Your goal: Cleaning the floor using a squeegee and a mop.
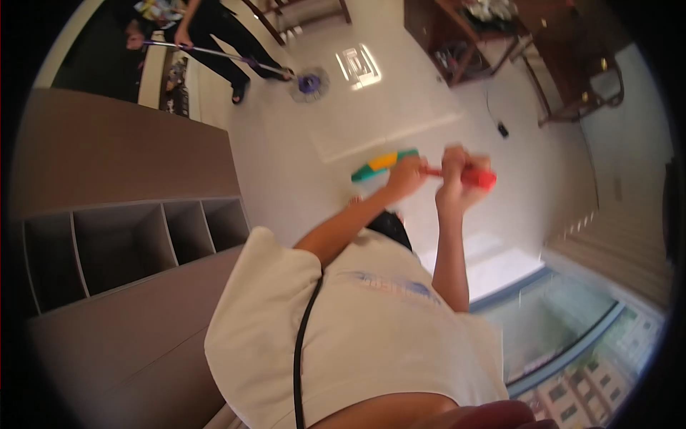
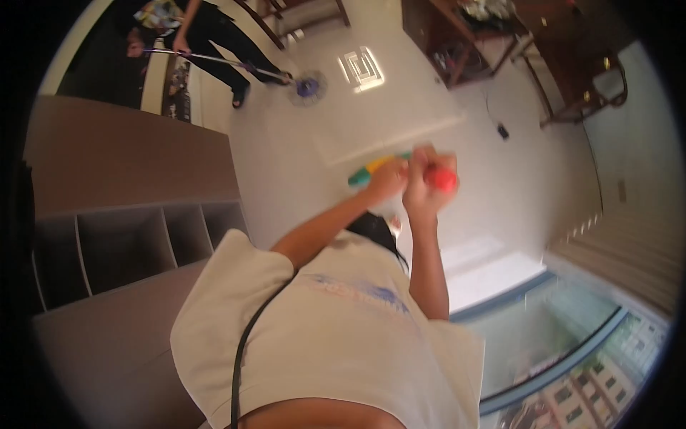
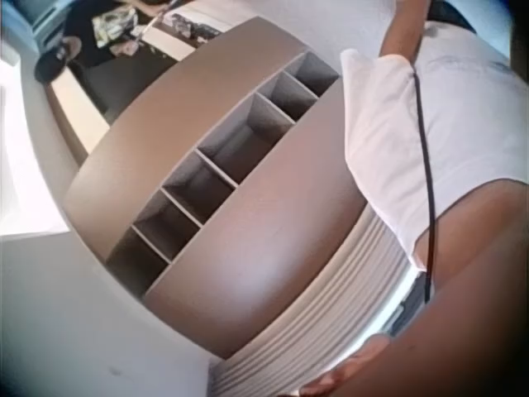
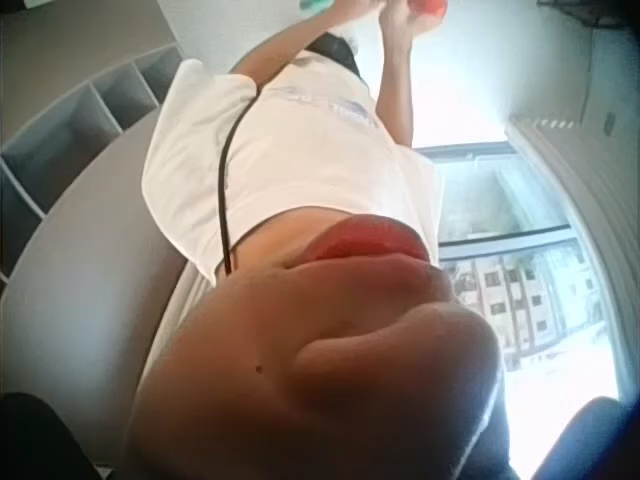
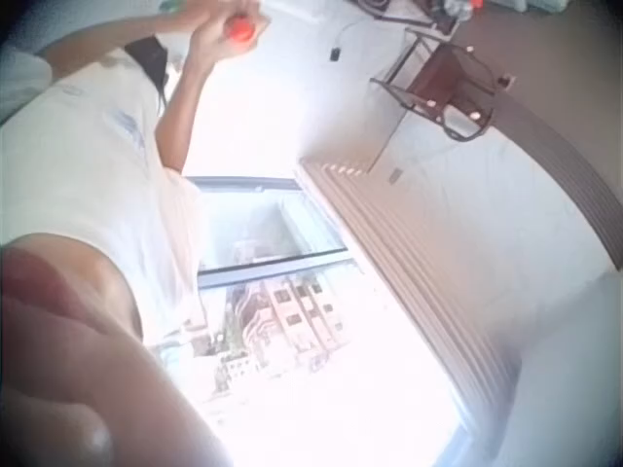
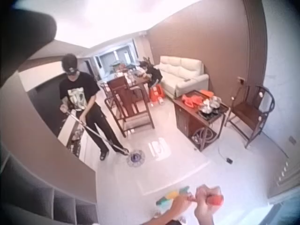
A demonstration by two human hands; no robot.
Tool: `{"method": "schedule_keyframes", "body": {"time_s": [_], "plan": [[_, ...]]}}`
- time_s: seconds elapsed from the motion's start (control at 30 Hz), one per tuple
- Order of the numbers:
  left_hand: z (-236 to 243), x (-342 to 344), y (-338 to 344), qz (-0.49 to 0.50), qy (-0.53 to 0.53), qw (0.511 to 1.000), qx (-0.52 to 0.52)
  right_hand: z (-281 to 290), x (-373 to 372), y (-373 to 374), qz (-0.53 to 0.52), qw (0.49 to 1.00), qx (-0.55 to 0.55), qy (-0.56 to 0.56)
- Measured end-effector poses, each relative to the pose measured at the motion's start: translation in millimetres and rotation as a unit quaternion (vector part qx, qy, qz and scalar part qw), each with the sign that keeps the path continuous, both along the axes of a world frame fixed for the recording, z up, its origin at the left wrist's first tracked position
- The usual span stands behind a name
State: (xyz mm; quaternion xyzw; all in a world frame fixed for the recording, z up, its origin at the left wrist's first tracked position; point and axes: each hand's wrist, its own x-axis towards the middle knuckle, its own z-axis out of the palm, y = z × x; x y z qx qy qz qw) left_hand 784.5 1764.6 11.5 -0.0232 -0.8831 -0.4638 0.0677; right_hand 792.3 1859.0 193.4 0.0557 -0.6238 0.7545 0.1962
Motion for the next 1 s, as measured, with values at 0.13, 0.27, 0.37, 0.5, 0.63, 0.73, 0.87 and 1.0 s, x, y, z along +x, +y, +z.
{"method": "schedule_keyframes", "body": {"time_s": [0.13,0.27,0.37,0.5,0.63,0.73,0.87,1.0], "plan": [[-45.8,16.8,0.4,-0.019,-0.072,0.995,0.064,-12.6,6.5,-8.8,0.005,0.999,-0.038,0.020],[-26.6,6.1,6.1,-0.103,-0.070,0.992,0.011,-0.1,6.6,-3.9,-0.039,0.997,-0.019,0.064],[1.1,-0.9,6.3,-0.063,-0.056,0.994,0.065,22.2,-5.2,-4.6,-0.058,0.993,-0.018,0.104],[21.3,-15.3,-28.5,-0.081,-0.034,0.992,0.088,45.6,-10.6,-34.1,0.081,0.983,-0.027,0.163],[53.8,7.7,-67.1,-0.074,-0.041,0.990,0.111,65.6,-2.9,-72.2,0.165,0.964,-0.008,0.206],[19.3,41.4,-111.1,0.023,0.009,0.996,0.082,41.5,22.5,-126.0,0.221,0.957,0.012,0.187],[-17.6,68.6,-177.2,0.081,0.003,0.996,0.031,15.3,69.0,-151.4,0.360,0.906,0.067,0.212],[-93.3,69.6,-255.2,0.046,-0.112,0.991,-0.056,-94.4,104.0,-165.0,0.367,0.910,0.175,0.075]]}}
